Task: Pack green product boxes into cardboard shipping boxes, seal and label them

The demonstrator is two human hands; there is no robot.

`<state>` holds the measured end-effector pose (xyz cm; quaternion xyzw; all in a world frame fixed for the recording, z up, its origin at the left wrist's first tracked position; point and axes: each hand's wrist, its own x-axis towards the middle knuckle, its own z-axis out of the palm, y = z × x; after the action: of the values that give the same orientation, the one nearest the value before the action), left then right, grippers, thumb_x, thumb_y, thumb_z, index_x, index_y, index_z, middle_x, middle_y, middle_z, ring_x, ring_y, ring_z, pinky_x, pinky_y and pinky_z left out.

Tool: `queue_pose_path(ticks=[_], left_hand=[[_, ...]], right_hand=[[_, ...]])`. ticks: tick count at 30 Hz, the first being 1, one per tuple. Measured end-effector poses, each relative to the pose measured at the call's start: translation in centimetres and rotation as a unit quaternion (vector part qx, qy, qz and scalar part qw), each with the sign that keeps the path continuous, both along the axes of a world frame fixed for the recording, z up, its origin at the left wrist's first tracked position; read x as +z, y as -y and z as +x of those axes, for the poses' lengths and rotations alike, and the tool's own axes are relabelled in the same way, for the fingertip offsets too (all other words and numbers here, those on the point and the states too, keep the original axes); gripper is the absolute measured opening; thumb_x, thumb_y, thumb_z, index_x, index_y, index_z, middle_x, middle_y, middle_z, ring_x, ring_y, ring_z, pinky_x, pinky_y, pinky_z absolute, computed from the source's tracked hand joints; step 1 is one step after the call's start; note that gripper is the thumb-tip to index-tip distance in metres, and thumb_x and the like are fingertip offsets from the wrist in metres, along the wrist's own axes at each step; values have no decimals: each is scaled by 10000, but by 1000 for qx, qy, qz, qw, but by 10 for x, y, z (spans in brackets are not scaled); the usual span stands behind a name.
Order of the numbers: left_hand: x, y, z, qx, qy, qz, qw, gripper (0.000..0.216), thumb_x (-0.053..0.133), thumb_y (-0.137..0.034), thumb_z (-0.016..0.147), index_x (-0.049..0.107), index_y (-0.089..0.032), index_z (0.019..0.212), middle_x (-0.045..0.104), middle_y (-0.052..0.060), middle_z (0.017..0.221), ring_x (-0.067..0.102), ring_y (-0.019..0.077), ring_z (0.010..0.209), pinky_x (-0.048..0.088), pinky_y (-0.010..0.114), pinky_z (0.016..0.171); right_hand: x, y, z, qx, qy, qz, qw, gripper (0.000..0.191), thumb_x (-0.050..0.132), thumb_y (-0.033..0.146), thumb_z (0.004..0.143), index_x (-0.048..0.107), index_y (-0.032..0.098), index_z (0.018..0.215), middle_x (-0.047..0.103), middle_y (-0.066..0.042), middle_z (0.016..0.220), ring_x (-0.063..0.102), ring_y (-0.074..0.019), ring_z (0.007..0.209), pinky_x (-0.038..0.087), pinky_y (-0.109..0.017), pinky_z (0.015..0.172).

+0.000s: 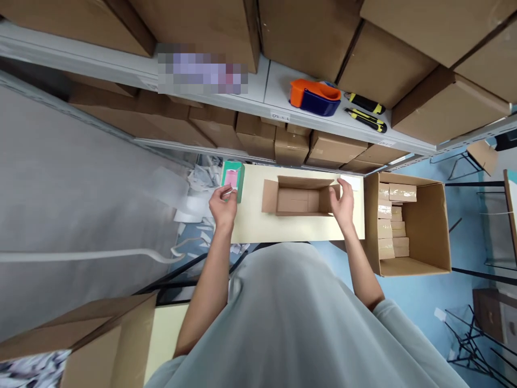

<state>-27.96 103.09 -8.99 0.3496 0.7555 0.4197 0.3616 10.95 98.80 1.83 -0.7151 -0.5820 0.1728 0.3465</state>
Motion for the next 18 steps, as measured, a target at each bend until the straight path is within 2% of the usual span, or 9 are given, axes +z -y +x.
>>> queue_pose_path(ticks=[3, 5, 10, 14, 18], left_hand=[[-3, 0, -22, 13, -34, -26, 999, 409, 739, -318, 884, 680, -183, 1265, 721, 146, 1351, 720, 288, 1231, 592, 470, 1141], [-7, 2, -33, 12, -62, -45, 997, 509, 802, -303, 855, 653, -174, 1324, 669, 167, 1399, 657, 327, 1345, 531, 515, 1217], [-21, 8, -42, 9, -92, -74, 993, 768, 924, -257, 750, 577, -163, 1428, 583, 196, 1431, 515, 413, 1519, 364, 589, 1337], [-32, 9, -40, -20, -77, -92, 993, 805, 934, -217, 758, 539, -113, 1452, 572, 259, 1463, 457, 446, 1556, 303, 606, 1338], [-37, 7, -39, -25, -58, -85, 994, 746, 900, -211, 812, 532, -83, 1449, 561, 309, 1507, 413, 465, 1570, 264, 618, 1328]], right_hand=[[18, -29, -71, 105, 10, 10, 994, 472, 520, 497, 1137, 623, 229, 1512, 625, -176, 1568, 545, -340, 1532, 410, -571, 1333], [19, -47, -121, 167, 8, -12, 986, 462, 532, 476, 1144, 616, 237, 1530, 600, -163, 1601, 512, -342, 1564, 390, -556, 1351], [-8, -85, -219, 257, 13, -74, 963, 417, 555, 408, 1143, 636, 224, 1509, 615, -150, 1578, 561, -341, 1506, 433, -548, 1320], [-33, -107, -263, 281, 31, -121, 952, 422, 572, 354, 1130, 634, 194, 1516, 633, -168, 1551, 578, -349, 1472, 460, -564, 1293], [-39, -116, -281, 281, 51, -171, 943, 420, 575, 347, 1136, 644, 152, 1502, 632, -201, 1545, 585, -360, 1470, 454, -562, 1293]])
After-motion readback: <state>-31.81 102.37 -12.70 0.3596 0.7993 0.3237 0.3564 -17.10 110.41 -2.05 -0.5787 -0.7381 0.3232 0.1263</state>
